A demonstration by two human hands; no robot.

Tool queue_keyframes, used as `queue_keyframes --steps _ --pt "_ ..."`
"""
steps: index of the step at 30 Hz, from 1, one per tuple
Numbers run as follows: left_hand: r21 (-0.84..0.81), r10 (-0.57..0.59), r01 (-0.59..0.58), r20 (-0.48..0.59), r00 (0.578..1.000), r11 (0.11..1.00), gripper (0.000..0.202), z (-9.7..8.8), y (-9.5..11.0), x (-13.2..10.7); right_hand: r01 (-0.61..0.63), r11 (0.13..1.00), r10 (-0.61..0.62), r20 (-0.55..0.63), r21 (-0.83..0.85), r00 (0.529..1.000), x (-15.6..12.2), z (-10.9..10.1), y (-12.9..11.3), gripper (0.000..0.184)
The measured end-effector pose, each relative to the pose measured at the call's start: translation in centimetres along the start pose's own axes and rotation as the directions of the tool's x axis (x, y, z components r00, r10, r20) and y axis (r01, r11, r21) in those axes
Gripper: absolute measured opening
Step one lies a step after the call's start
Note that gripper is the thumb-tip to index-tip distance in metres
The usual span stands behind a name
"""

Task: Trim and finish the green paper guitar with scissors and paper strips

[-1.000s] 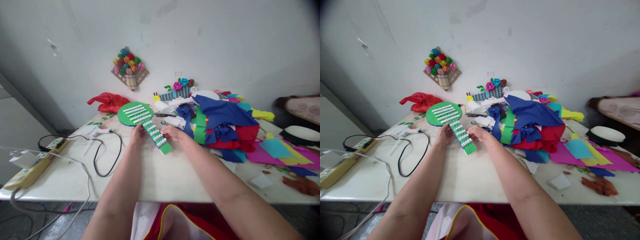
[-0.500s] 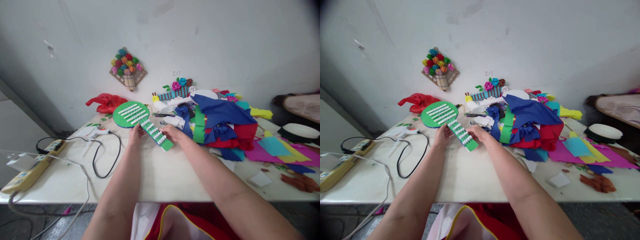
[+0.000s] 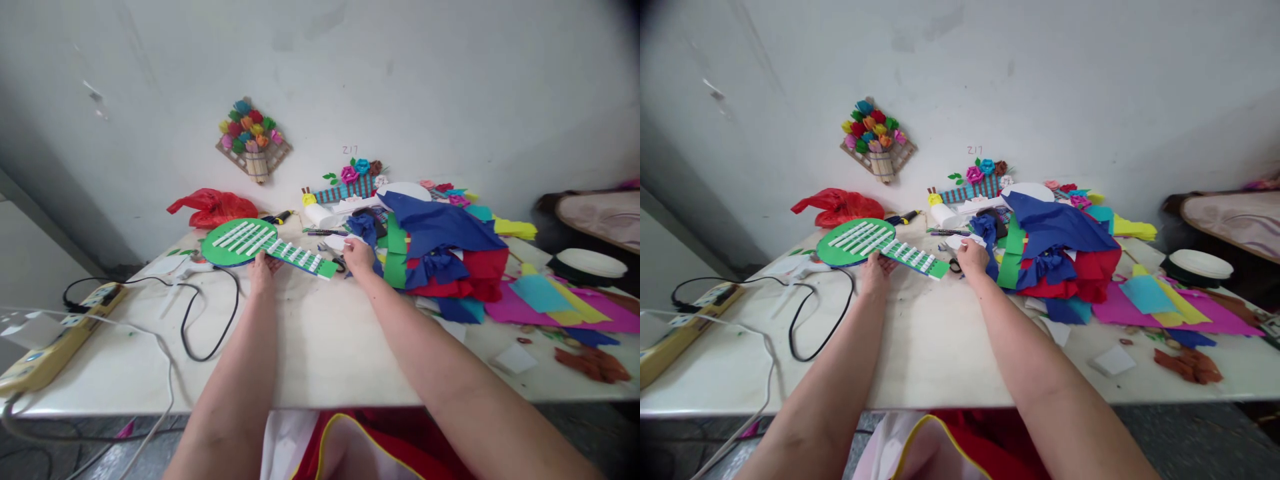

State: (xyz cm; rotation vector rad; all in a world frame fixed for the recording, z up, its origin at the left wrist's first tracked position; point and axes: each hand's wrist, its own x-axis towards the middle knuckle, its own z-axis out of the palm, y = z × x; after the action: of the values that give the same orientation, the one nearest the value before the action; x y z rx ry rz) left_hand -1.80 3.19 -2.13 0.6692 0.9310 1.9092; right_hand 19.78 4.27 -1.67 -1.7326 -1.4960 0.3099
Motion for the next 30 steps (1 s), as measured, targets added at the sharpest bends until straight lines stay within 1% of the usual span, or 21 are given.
queue_keyframes --steps 1,3,5,6,8,12,16,22,27,30 --pt "0.002 0.005 -0.005 -0.005 1.0 1.0 0.011 0.0 0.0 -0.1 0.038 0.989 -0.039 -0.005 -0.141 0.999 -0.1 -0.1 0.1 0.031" --pt "0.012 0.007 -0.007 -0.016 1.0 1.0 0.011 0.0 0.0 -0.1 0.13 0.931 -0.12 0.051 -0.342 0.991 -0.5 -0.3 0.0 0.03" --pt "0.025 0.003 -0.003 -0.018 1.0 1.0 0.012 0.1 0.0 -0.2 0.244 0.859 -0.192 0.158 -0.451 0.969 -1.0 -0.2 -0.2 0.03" --pt "0.03 -0.001 0.001 -0.014 1.0 1.0 0.012 0.1 0.0 -0.2 0.282 0.827 -0.215 0.189 -0.487 0.958 -1.2 -0.1 -0.3 0.03" --pt "0.036 -0.014 0.014 -0.003 1.0 0.999 0.012 0.1 -0.1 -0.2 0.318 0.781 -0.24 0.212 -0.538 0.947 -1.4 0.0 -0.5 0.029" --pt "0.046 -0.01 0.008 0.032 0.999 0.999 0.012 0.1 -0.2 -0.1 0.351 0.735 -0.263 0.233 -0.58 0.936 -1.4 0.1 -0.7 0.03" --pt "0.049 -0.001 -0.002 0.063 0.998 0.999 0.012 0.0 -0.4 0.2 0.383 0.735 -0.266 0.282 -0.559 0.922 -1.3 0.0 -0.7 0.033" --pt "0.066 -0.027 0.021 0.089 0.996 0.998 0.014 0.2 -0.5 0.2 0.422 0.735 -0.288 0.319 -0.531 0.903 -1.0 -0.1 -0.2 0.036" --pt "0.058 -0.027 0.021 0.12 0.992 0.998 0.015 0.3 -0.5 -0.1 0.408 0.745 -0.274 0.315 -0.528 0.909 -0.6 0.1 0.2 0.035" --pt "0.066 -0.049 0.04 0.141 0.989 0.997 0.016 0.3 -0.5 -0.3 0.403 0.74 -0.276 0.302 -0.539 0.912 -0.4 0.1 0.4 0.031"
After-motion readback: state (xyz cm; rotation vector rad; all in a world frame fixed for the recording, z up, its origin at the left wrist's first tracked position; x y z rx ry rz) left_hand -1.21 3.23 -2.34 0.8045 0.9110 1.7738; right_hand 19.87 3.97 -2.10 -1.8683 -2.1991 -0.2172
